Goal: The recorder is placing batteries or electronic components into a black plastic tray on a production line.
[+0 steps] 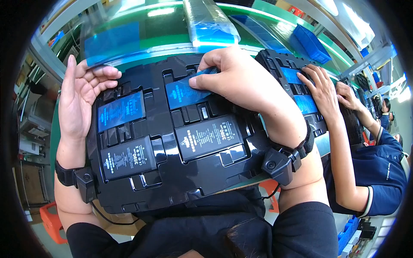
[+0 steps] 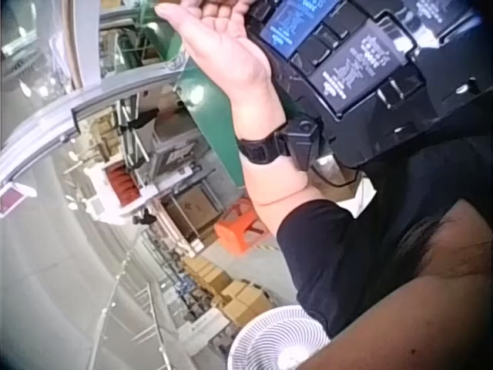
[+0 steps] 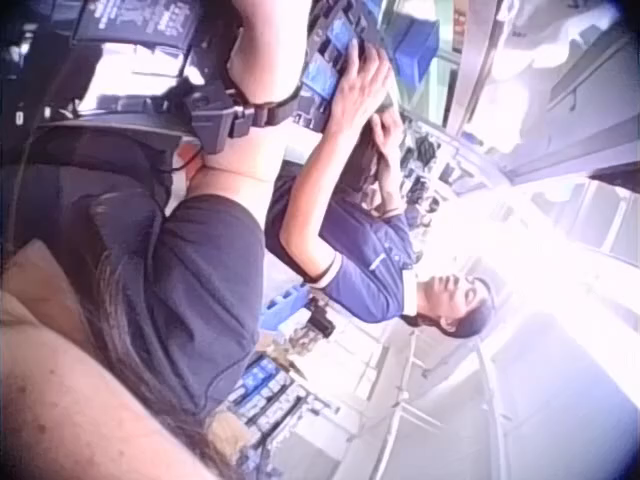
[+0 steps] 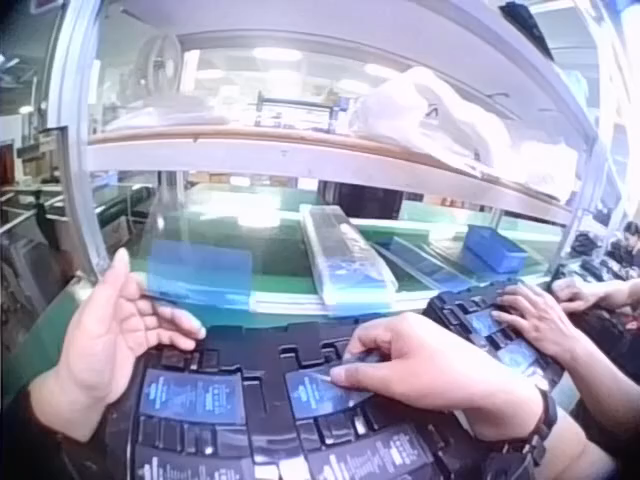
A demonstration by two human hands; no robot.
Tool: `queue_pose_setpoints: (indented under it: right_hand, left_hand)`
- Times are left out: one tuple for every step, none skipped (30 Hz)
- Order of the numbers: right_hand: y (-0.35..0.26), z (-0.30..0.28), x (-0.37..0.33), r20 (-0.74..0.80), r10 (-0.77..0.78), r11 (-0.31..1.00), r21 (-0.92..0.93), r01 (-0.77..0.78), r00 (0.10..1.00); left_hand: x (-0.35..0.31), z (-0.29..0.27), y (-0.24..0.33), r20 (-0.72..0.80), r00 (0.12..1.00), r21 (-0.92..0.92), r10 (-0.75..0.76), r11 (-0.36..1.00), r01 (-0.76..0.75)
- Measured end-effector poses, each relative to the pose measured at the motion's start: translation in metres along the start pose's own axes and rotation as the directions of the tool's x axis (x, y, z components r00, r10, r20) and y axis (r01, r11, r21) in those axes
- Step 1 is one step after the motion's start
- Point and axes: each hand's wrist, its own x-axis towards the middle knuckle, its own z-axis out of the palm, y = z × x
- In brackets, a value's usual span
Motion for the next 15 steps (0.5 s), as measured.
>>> queue_pose_setpoints:
  right_hand:
    - [0.0, 0.002, 0.0, -0.021, -0.057, 0.998, -0.026, 0.056, 0.998]
    - [0.0, 0.003, 0.0, -0.04, -0.113, 0.992, -0.052, 0.111, 0.993]
    - [-0.002, 0.003, -0.001, -0.044, -0.109, 0.993, -0.05, 0.107, 0.993]
    - [-0.006, 0.002, -0.002, -0.049, -0.119, 0.989, -0.094, 0.114, 0.992]
    - [-0.008, 0.002, -0.003, -0.053, -0.128, 0.983, -0.138, 0.12, 0.99]
    - [-0.005, 0.002, -0.002, -0.06, -0.127, 0.984, -0.137, 0.117, 0.99]
    - [0.0, 0.003, 0.0, -0.067, -0.22, 0.964, -0.168, 0.206, 0.973]
    - [0.005, 0.003, 0.001, -0.072, -0.31, 0.935, -0.201, 0.291, 0.948]
    - [0.007, 0.003, 0.002, -0.078, -0.308, 0.937, -0.199, 0.288, 0.948]
    - [0.008, 0.004, 0.002, -0.088, -0.328, 0.927, -0.223, 0.303, 0.94]
    - [0.009, 0.004, 0.001, -0.098, -0.349, 0.916, -0.247, 0.317, 0.932]
    - [0.007, 0.003, -0.002, -0.11, -0.344, 0.918, -0.247, 0.31, 0.932]
    - [0.003, 0.003, -0.007, -0.134, -0.302, 0.926, -0.279, 0.256, 0.944]
    - [0.0, 0.001, -0.011, -0.159, -0.258, 0.93, -0.308, 0.201, 0.953]
    - [-0.002, -0.001, -0.013, -0.172, -0.256, 0.932, -0.305, 0.195, 0.951]
  left_hand:
    - [0.0, 0.0, 0.0, -0.011, 1.0, 0.015, 0.002, 1.0, -0.002]
    - [-0.001, 0.0, 0.001, -0.022, 1.0, 0.029, 0.005, 1.0, -0.004]
    - [0.0, 0.0, 0.001, -0.016, 1.0, 0.029, 0.003, 1.0, -0.003]
    - [0.0, -0.002, 0.0, 0.007, 1.0, 0.03, -0.001, 1.0, 0.001]
    - [0.0, -0.003, 0.0, 0.03, 1.0, 0.031, -0.006, 1.0, 0.005]
    - [0.0, -0.003, 0.001, 0.036, 0.999, 0.032, -0.005, 0.999, 0.004]
    - [0.0, -0.002, 0.002, 0.036, 0.999, 0.027, -0.005, 1.0, 0.004]
    - [0.001, -0.001, 0.003, 0.037, 0.999, 0.022, -0.005, 1.0, 0.004]
    - [0.0, -0.001, 0.003, 0.044, 0.999, 0.024, -0.005, 1.0, 0.004]
    - [0.0, -0.001, 0.003, 0.035, 0.999, 0.016, -0.015, 1.0, 0.015]
    - [0.0, -0.001, 0.003, 0.028, 0.999, 0.008, -0.025, 1.0, 0.025]
    - [0.001, -0.001, 0.002, 0.04, 0.999, 0.01, -0.024, 1.0, 0.023]
    - [0.001, 0.0, 0.002, 0.014, 1.0, -0.004, -0.023, 1.0, 0.023]
    - [0.001, 0.0, 0.001, -0.012, 1.0, -0.018, -0.023, 1.0, 0.023]
    - [0.001, 0.0, 0.001, 0.0, 1.0, -0.013, -0.02, 1.0, 0.02]
